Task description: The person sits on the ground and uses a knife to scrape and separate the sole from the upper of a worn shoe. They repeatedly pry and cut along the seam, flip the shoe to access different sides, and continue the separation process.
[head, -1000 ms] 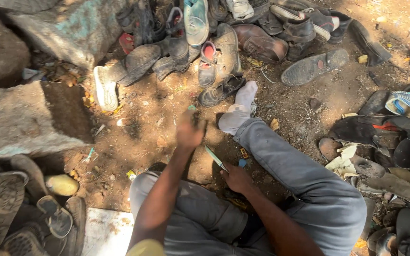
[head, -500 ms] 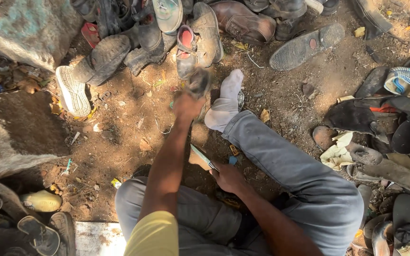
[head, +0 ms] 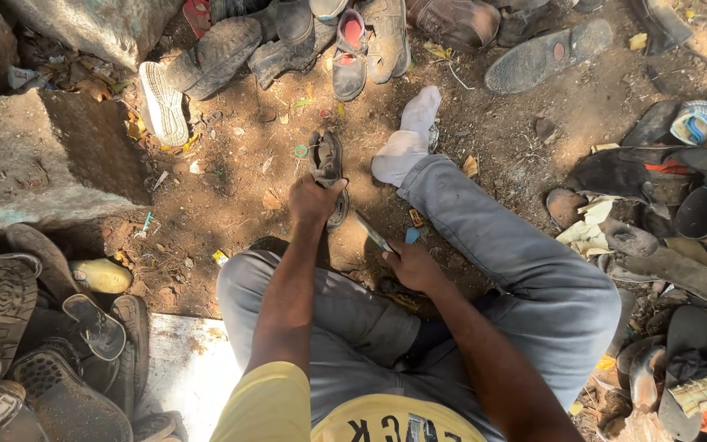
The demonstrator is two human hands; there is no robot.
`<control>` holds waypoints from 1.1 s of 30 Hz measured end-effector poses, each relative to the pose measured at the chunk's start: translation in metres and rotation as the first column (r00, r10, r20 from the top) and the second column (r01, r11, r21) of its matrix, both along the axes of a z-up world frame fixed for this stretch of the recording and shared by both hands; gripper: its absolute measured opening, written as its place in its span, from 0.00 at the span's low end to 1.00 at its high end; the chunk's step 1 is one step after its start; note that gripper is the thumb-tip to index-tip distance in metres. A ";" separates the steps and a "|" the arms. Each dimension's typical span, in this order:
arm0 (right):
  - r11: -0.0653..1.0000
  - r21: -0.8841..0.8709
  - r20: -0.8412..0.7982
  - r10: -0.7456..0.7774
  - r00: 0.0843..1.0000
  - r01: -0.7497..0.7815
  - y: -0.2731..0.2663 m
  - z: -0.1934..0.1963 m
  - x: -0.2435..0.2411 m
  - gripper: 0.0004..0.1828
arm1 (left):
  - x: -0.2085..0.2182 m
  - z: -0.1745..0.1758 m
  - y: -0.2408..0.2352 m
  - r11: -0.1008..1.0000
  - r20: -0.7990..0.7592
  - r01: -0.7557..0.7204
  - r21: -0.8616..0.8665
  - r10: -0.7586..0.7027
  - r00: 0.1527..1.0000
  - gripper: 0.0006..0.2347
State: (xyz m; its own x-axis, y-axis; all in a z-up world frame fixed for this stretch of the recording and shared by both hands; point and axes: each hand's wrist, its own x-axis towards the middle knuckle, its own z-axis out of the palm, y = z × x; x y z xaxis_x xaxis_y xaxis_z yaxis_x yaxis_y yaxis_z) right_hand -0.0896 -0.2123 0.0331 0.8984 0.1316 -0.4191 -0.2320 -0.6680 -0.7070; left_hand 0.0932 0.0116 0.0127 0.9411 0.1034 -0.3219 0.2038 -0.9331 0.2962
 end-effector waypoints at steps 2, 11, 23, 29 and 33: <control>0.999 0.054 0.117 0.000 0.993 -0.006 0.006 -0.014 -0.002 0.27 | 0.004 0.000 0.000 0.978 -0.123 0.128 0.166 -0.108 0.986 0.46; 0.995 -0.001 -0.045 -0.095 0.994 0.095 0.018 0.013 0.011 0.28 | 0.005 -0.007 0.001 0.947 -0.111 0.172 0.271 -0.146 0.983 0.48; 0.907 -0.383 0.084 0.223 0.971 -0.175 0.019 0.043 0.047 0.23 | 0.010 -0.033 0.002 0.958 0.206 0.280 0.068 -0.288 0.935 0.33; 0.866 -0.403 0.110 0.365 0.925 -0.294 0.025 0.032 0.087 0.23 | 0.002 -0.002 0.001 0.929 0.320 0.368 0.040 -0.361 0.876 0.34; 0.931 -0.259 0.017 0.272 0.962 -0.258 0.030 0.010 0.094 0.22 | 0.005 0.007 0.002 0.925 0.311 0.379 0.042 -0.372 0.875 0.32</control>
